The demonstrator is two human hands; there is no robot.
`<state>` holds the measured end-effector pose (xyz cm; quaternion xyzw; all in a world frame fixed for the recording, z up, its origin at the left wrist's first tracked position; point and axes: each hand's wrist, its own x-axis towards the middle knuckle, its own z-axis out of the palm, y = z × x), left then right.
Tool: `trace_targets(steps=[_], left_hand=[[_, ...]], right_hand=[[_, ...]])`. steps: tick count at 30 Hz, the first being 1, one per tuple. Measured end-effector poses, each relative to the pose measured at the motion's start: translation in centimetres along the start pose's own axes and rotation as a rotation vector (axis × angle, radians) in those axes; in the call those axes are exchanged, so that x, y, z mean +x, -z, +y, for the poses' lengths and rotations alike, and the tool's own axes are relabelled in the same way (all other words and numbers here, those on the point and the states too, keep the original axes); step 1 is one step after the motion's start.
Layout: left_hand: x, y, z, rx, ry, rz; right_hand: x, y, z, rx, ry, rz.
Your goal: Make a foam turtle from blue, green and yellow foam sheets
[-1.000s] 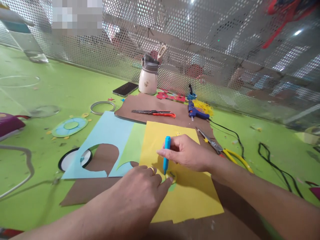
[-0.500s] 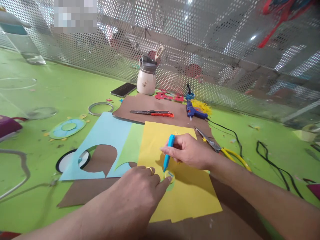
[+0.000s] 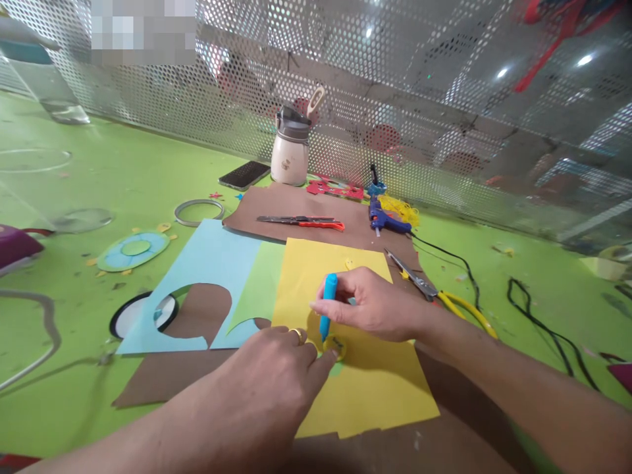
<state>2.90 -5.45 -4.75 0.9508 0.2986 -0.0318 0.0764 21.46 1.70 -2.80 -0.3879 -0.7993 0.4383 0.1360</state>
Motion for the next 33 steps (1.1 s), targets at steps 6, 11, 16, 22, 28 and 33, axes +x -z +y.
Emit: trace_targets(steps=[6, 11, 16, 22, 28, 33], left_hand=[[0.01, -0.15, -0.06, -0.017, 0.001, -0.017], [-0.11, -0.46, -0.14, 0.004, -0.014, 0.014], [0.19, 0.01, -0.02, -0.027, 0.000, -0.014], [0.16, -0.19, -0.05, -0.023, 0.002, 0.000], [0.07, -0.10, -0.09, 0.007, -0.023, 0.016], [0.15, 0.31, 0.10, -0.011, -0.001, -0.010]], right_hand=[[0.16, 0.28, 0.35, -0.008, 0.014, -0.019], [0.19, 0.63, 0.72, -0.036, -0.022, 0.033], [0.01, 0.31, 0.43, -0.005, -0.028, 0.029], [0.23, 0.09, 0.05, 0.003, -0.026, -0.006], [0.18, 0.44, 0.49, -0.037, -0.029, 0.051], [0.09, -0.02, 0.02, 0.005, 0.006, -0.004]])
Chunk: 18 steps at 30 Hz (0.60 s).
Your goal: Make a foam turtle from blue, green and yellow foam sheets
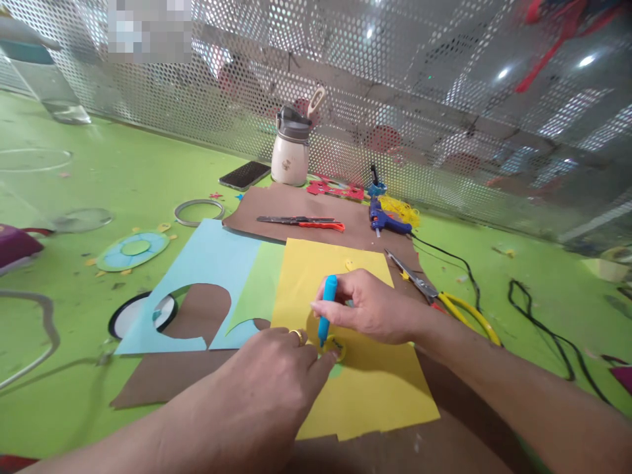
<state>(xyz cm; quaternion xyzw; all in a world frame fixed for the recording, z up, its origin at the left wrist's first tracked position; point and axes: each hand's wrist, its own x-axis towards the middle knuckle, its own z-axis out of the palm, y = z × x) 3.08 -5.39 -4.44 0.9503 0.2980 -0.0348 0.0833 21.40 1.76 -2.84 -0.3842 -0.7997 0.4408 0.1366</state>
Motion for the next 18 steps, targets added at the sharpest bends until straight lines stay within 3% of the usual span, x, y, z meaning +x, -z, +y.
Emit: trace_targets(steps=[10, 18], left_hand=[[-0.1, -0.3, -0.2, 0.018, -0.041, 0.024], [-0.2, -0.3, -0.1, -0.032, 0.003, 0.048]], right_hand=[[0.2, 0.5, 0.9, -0.022, -0.054, 0.065], [-0.7, 0.7, 1.2, -0.020, -0.109, 0.127]])
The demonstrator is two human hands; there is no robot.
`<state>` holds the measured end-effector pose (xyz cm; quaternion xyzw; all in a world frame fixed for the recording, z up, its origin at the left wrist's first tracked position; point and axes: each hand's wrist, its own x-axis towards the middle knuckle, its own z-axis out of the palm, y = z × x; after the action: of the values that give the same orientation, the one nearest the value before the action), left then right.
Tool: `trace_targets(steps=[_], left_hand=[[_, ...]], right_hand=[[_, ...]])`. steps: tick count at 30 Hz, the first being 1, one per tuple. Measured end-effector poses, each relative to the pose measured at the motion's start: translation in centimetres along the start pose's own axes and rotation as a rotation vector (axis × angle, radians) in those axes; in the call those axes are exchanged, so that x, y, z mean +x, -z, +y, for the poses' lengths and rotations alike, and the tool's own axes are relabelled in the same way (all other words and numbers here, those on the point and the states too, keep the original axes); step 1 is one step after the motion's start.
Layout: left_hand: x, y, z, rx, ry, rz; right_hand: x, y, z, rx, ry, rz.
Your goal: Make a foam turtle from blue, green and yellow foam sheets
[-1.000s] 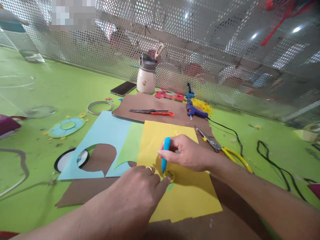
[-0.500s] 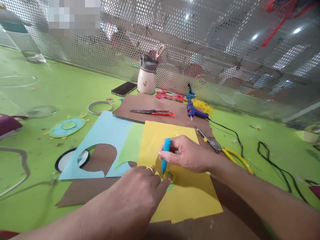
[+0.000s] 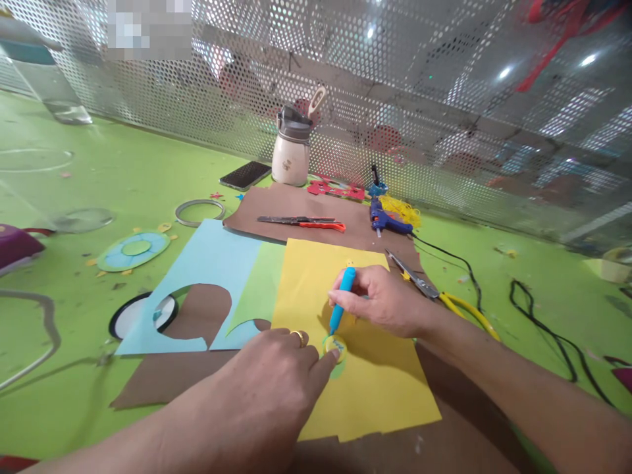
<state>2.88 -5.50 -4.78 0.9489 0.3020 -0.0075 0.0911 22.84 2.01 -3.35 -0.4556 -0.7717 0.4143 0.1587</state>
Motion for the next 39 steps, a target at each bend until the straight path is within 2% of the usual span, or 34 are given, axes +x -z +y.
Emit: trace_targets(steps=[9, 13, 20, 27, 34, 39], left_hand=[[0.0, 0.2, -0.3, 0.037, -0.024, -0.016], [0.1, 0.4, -0.2, 0.012, 0.004, -0.010], [0.2, 0.7, 0.2, 0.013, 0.044, -0.022], [0.3, 0.3, -0.2, 0.018, 0.014, -0.006], [0.6, 0.0, -0.3, 0.030, -0.004, 0.021], [0.5, -0.1, -0.4, 0.072, -0.019, -0.030]], right_hand=[[-1.7, -0.4, -0.2, -0.029, 0.028, 0.135], [-1.9, -0.7, -0.7, -0.069, -0.008, 0.196], [-1.2, -0.9, -0.5, 0.010, 0.053, 0.149], [-2.1, -0.5, 0.1, 0.005, 0.021, 0.204], [-3.7, -1.0, 0.4, -0.012, -0.014, 0.328], [-4.5, -1.5, 0.6, 0.006, -0.055, 0.381]])
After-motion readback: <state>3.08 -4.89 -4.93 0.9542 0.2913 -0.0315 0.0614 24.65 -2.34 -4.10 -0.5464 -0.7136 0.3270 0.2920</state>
